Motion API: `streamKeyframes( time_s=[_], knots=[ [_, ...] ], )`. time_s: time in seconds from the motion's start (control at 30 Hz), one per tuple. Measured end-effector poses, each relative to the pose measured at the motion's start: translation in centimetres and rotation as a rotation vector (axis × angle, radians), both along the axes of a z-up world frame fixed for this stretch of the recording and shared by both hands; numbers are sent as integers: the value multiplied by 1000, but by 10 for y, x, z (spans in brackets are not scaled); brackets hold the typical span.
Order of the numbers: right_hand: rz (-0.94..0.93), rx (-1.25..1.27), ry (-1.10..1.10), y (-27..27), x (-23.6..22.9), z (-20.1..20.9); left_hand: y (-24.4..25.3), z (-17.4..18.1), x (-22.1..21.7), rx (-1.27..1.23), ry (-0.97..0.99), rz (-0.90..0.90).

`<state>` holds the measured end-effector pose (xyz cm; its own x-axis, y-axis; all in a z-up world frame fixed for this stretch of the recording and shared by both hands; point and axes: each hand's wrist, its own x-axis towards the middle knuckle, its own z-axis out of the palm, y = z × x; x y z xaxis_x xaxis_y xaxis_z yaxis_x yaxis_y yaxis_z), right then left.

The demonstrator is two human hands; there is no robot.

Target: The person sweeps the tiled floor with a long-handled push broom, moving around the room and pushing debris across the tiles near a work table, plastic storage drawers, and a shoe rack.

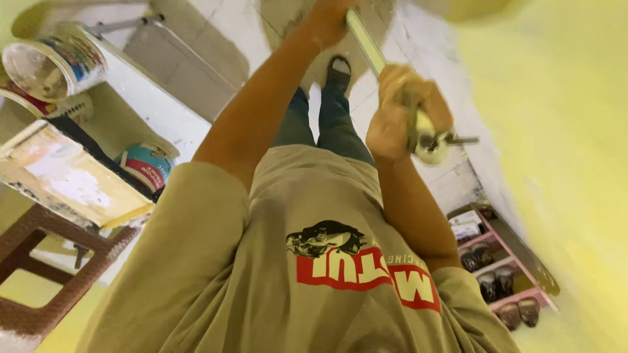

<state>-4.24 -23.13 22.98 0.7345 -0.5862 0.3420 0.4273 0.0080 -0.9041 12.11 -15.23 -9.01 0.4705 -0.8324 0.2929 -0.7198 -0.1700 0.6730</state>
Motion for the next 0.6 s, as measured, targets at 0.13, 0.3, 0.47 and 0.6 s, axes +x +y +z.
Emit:
streamKeyframes(
  time_s=[0.13,0.3,0.47,0.6],
  knots=[
    [-6,-1,-15,26,-11,54,22,61,-24,-35,98,-137],
    [351,-254,-107,26,3,107,58,157,-22,-70,362,-235],
    [171,-343,-150,22,17,122,43,185,11,-166,168,-170],
    [49,-212,-393,50,58,59,38,117,56,-211,-114,21]
  ],
)
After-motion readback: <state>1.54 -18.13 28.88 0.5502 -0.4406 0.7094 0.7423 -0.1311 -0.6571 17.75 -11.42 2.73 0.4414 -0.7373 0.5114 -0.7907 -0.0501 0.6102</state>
